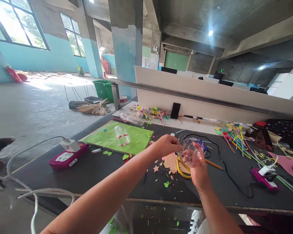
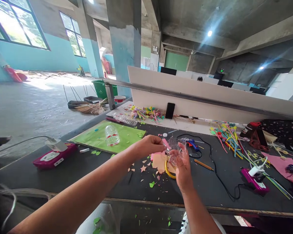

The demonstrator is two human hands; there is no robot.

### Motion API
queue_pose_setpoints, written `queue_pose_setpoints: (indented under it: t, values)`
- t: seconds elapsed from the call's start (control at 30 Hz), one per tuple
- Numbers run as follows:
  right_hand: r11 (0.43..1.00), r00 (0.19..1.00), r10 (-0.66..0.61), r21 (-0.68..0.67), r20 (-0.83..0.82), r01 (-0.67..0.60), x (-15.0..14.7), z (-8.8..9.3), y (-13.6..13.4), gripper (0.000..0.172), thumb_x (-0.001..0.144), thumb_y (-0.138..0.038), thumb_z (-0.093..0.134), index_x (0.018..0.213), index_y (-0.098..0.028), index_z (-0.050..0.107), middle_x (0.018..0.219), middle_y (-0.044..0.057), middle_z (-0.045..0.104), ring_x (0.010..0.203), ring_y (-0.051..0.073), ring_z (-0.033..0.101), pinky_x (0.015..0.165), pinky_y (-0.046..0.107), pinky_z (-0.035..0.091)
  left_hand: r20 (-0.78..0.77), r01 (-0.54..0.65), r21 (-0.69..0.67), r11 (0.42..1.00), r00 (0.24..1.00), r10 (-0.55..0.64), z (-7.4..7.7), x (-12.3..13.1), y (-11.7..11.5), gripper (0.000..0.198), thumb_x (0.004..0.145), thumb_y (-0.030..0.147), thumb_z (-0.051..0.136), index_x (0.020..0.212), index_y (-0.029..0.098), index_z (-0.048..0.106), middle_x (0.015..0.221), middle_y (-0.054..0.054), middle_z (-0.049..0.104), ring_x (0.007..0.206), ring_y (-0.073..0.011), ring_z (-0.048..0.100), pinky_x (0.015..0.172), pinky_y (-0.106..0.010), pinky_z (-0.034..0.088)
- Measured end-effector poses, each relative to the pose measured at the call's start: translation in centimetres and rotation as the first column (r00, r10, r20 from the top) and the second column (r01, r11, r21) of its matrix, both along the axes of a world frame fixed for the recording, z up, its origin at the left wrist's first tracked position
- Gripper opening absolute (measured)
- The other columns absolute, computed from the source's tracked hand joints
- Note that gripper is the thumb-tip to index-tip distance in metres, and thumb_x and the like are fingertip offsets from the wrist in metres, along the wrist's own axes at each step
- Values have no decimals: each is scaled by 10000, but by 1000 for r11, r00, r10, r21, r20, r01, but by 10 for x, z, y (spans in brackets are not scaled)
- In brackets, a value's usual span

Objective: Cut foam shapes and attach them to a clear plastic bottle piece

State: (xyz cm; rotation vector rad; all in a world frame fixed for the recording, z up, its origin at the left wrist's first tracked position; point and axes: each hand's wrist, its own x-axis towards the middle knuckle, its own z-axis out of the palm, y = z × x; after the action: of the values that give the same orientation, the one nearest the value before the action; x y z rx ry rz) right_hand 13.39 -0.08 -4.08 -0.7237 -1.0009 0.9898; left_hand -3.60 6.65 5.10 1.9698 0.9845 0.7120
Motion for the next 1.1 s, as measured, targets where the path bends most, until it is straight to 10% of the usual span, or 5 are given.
queue_pose_setpoints:
  t: [0.27,0.57,1.1]
  values:
    - [999,994,-20,29,109,17,2,9,-9,609,756,-465,713,1304,-333,483,1034,51,631,900,220,605,799,396,498,-24,165,-177,970,985,-172,7,-2,9,204,674,326,621,540,177,658,544,-6,607,507,-112,489,492,-231,349]
    - [996,994,-44,82,102,35,5,4,-7,603,758,-440,711,1305,-320,488,1016,43,645,932,222,607,820,394,494,363,270,-412,870,924,-115,-3,-5,4,165,613,292,712,608,136,657,535,25,532,490,-71,404,496,-240,278]
    - [993,998,-63,100,-19,65,-6,6,-1,615,781,-435,695,1328,-319,438,1076,53,636,1028,240,625,952,464,462,786,554,-589,588,562,258,-30,36,-3,120,750,207,666,836,123,671,755,-43,665,671,-137,615,705,-282,468]
